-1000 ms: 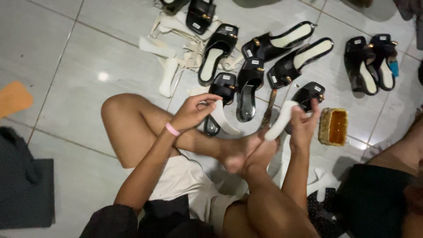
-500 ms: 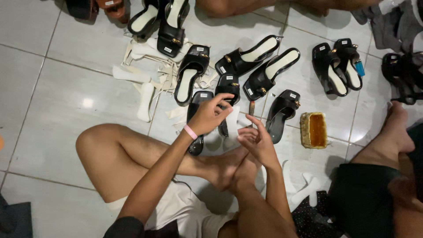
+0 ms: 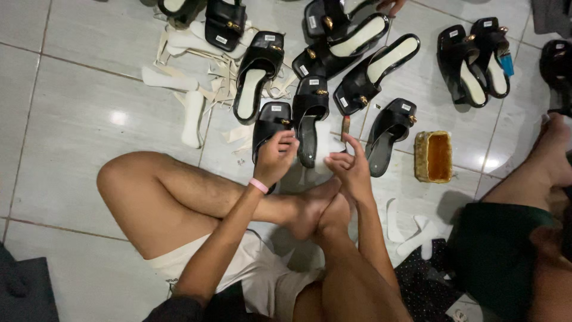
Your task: The person sits on the floor and assembles black slide sandals by inserting white foam insoles into the shoe beds. They handle multiple pairs, pressing the insoles into place and occasionally inspecting the interior of the shoes.
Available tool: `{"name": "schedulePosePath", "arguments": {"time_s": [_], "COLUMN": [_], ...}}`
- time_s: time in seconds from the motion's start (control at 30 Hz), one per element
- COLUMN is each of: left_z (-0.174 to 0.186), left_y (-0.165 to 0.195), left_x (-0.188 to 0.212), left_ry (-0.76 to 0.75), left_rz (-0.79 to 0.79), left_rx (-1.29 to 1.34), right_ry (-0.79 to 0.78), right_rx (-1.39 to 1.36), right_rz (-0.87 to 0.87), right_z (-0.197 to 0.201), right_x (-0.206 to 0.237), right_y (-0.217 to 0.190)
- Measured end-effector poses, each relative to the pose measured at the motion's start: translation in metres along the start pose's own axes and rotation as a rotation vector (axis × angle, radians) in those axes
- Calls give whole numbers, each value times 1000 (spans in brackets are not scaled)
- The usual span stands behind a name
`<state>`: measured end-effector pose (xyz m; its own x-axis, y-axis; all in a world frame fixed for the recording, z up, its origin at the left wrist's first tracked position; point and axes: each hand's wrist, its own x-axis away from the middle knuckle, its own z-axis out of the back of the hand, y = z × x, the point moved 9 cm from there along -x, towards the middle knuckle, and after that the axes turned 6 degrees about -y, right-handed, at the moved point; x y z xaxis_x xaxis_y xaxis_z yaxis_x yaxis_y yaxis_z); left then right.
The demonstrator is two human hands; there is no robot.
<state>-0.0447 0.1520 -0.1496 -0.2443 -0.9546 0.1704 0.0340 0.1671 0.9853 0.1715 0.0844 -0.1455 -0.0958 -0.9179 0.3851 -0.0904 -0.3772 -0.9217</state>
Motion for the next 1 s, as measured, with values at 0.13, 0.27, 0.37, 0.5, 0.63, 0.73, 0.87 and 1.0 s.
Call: {"name": "schedulePosePath", "arguments": {"time_s": [0.13,0.27,0.37,0.5,0.63,0.73,0.87,1.0], "left_z": [-11,-9,-7,-6,-6,-8,-9,-11], "left_y": [5,9,14,17,21,23,27,32], "left_x": [4,2,4,5,3,1,-3,-3], "left_ry": [18,28,29,33,53,18,16,-12], "left_rz": [-20,52,34,8,-24,-20,-31,-61], "left_rx": [-54,-164,-168,-225,-381,-414,-426,-436], "right_ry": [-37,-87,-71,-98,-99,-102,-81,40], "right_rx": [151,223,238,262,292,287,382,498], "right_rz": [23,125,64,101,107,135,182,327], "right_z": [-15,-25,-25,-30,-33,-35,-33,-22], "right_x": [-15,-28,-31,-30,-30,-29,-24,-12], "right_y": [-8,-23,-19,-21,-23,-28,-34,-45]}}
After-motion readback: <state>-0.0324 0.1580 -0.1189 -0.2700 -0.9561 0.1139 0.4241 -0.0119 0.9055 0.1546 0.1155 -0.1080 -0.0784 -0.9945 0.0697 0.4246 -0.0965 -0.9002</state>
